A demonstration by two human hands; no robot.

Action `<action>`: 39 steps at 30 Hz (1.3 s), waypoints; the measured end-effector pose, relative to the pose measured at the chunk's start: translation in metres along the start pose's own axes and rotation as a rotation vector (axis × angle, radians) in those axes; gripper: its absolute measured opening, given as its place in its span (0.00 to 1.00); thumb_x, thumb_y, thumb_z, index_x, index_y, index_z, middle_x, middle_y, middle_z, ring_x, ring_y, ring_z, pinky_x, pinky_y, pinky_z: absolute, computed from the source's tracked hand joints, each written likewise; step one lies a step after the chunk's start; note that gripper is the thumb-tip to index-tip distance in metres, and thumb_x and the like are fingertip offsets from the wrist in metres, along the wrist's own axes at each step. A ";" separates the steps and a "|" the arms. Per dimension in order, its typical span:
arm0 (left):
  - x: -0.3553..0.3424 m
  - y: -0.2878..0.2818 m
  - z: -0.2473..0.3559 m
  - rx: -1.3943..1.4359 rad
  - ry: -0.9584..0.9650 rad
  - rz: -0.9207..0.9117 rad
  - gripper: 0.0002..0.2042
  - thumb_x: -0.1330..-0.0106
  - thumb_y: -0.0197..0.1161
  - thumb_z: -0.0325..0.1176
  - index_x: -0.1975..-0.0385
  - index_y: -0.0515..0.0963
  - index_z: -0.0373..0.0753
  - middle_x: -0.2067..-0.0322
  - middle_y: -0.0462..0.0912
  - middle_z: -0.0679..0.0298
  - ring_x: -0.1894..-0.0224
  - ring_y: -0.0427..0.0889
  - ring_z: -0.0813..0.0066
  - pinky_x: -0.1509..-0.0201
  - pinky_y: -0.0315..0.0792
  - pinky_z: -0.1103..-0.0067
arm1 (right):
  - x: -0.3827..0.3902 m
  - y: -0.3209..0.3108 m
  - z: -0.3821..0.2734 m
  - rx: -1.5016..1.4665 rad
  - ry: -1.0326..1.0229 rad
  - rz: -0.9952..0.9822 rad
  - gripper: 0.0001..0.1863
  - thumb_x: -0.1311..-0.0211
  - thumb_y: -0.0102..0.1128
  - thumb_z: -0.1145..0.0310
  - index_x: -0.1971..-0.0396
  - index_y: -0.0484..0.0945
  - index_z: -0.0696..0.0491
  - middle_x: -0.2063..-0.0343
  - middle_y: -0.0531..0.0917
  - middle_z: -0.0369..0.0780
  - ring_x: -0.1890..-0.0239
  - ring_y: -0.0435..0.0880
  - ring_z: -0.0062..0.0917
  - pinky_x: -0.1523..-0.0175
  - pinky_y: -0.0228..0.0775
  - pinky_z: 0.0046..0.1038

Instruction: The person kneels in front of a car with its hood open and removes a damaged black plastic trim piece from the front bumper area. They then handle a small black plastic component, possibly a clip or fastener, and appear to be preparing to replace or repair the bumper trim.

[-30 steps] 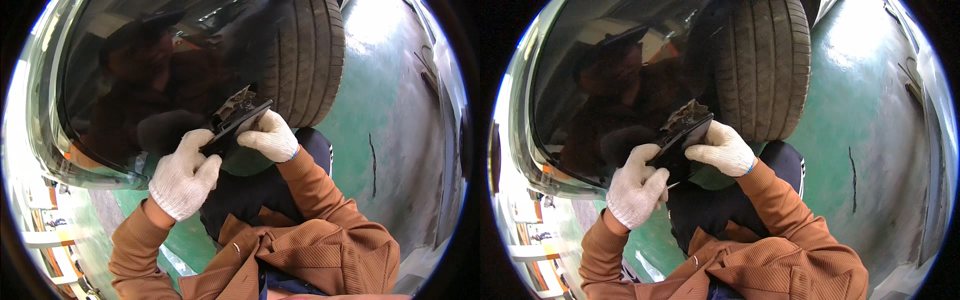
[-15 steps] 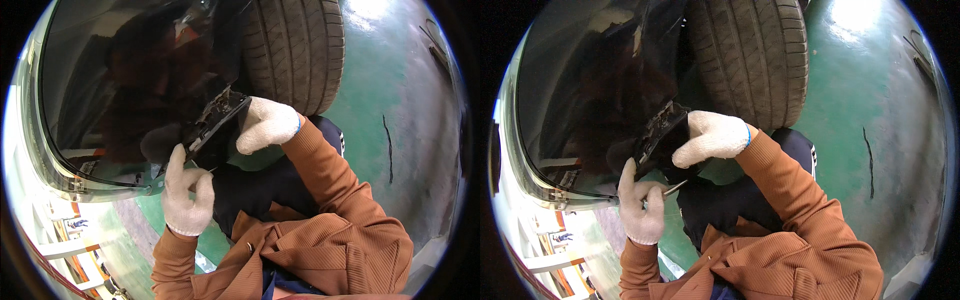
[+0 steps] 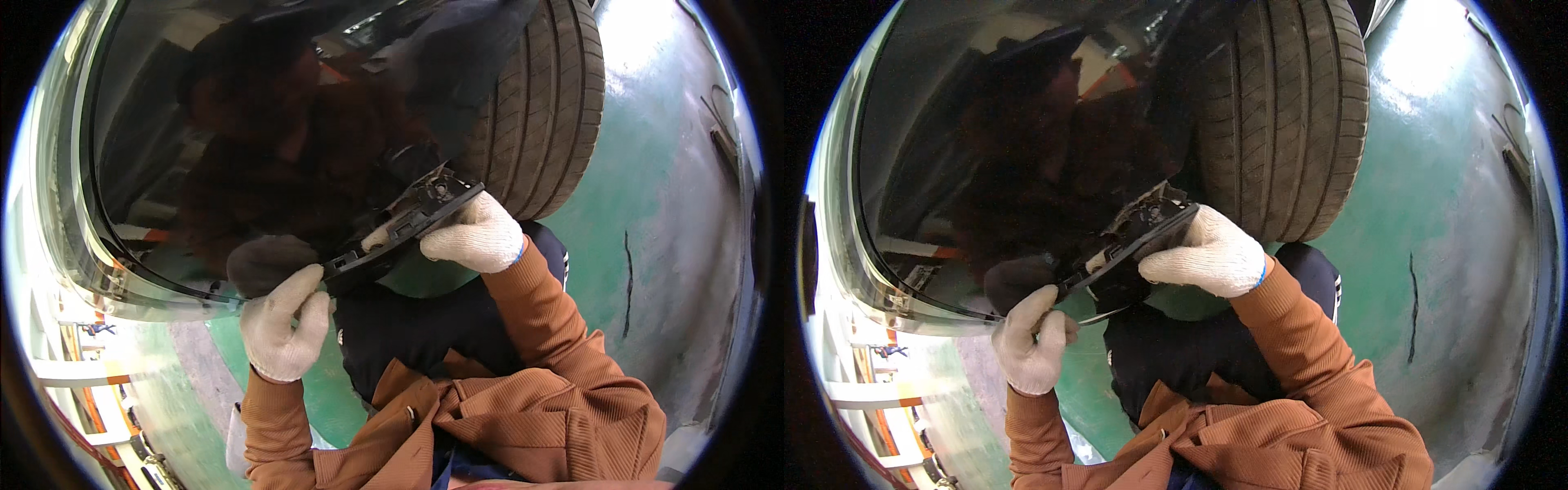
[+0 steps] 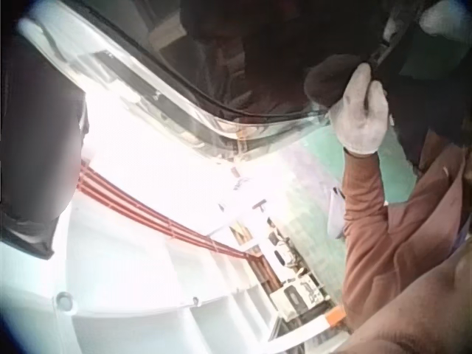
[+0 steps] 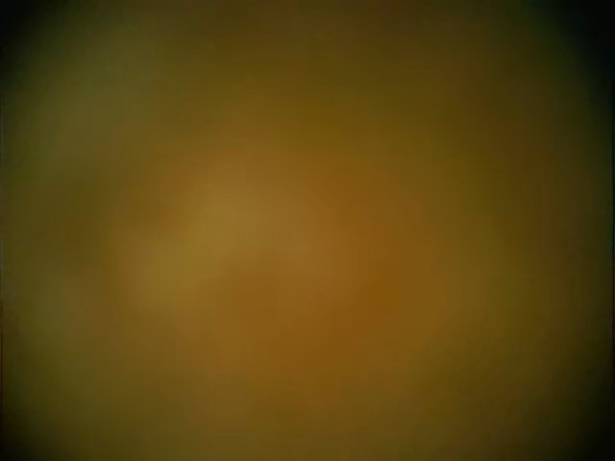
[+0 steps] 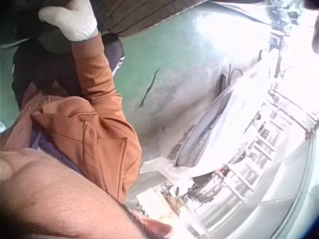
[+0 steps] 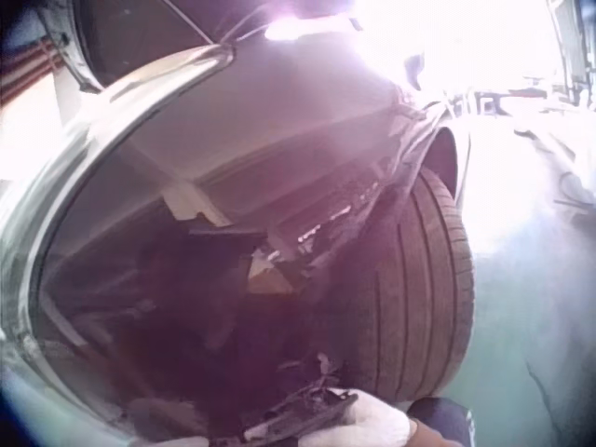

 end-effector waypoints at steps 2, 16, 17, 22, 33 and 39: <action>-0.004 0.001 0.005 -0.001 0.042 0.009 0.15 0.35 0.62 0.18 0.49 0.81 0.29 0.75 0.87 0.57 0.76 0.88 0.72 0.70 0.81 0.77 | 0.003 -0.007 -0.004 0.134 0.013 0.062 0.22 0.40 0.67 0.82 0.44 0.82 0.58 0.52 0.88 0.39 0.53 0.84 0.22 0.44 0.77 0.27; -0.019 0.013 0.004 -0.040 0.028 -0.044 0.15 0.42 0.74 0.32 0.55 0.87 0.38 0.77 0.86 0.56 0.73 0.89 0.57 0.55 0.83 0.69 | -0.003 -0.023 -0.004 0.291 -0.122 -0.176 0.33 0.39 0.73 0.70 0.36 0.71 0.65 0.45 0.84 0.52 0.42 0.86 0.44 0.34 0.77 0.44; -0.021 0.013 0.004 -0.048 0.054 -0.054 0.15 0.42 0.74 0.32 0.55 0.87 0.38 0.78 0.86 0.56 0.74 0.89 0.57 0.57 0.83 0.69 | -0.003 -0.021 -0.008 0.321 -0.128 -0.167 0.32 0.40 0.74 0.70 0.38 0.73 0.65 0.46 0.85 0.52 0.43 0.86 0.45 0.34 0.76 0.44; -0.018 0.012 0.004 -0.024 0.180 0.007 0.15 0.41 0.74 0.33 0.53 0.87 0.38 0.79 0.85 0.57 0.76 0.88 0.60 0.63 0.83 0.71 | 0.002 -0.017 -0.002 -0.004 -0.108 0.017 0.31 0.45 0.77 0.71 0.40 0.78 0.62 0.49 0.88 0.49 0.43 0.86 0.42 0.32 0.73 0.42; -0.003 0.013 -0.005 0.184 0.183 0.086 0.24 0.39 0.72 0.26 0.41 0.81 0.38 0.75 0.85 0.57 0.78 0.85 0.65 0.67 0.80 0.73 | 0.015 -0.043 0.017 0.066 -0.145 0.252 0.34 0.46 0.68 0.78 0.35 0.73 0.59 0.42 0.82 0.42 0.38 0.79 0.33 0.32 0.69 0.36; 0.053 0.031 -0.059 0.254 -0.099 0.116 0.25 0.36 0.70 0.24 0.37 0.77 0.35 0.71 0.87 0.59 0.72 0.88 0.68 0.63 0.82 0.75 | 0.021 -0.034 0.017 0.029 -0.264 0.274 0.32 0.41 0.58 0.77 0.33 0.68 0.59 0.38 0.78 0.44 0.35 0.77 0.37 0.29 0.67 0.42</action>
Point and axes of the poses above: each hand's wrist, its own x-axis away from the middle knuckle, its own y-axis out of the palm, z = x × y, the point moved 8 cm from there along -x, towards the middle knuckle
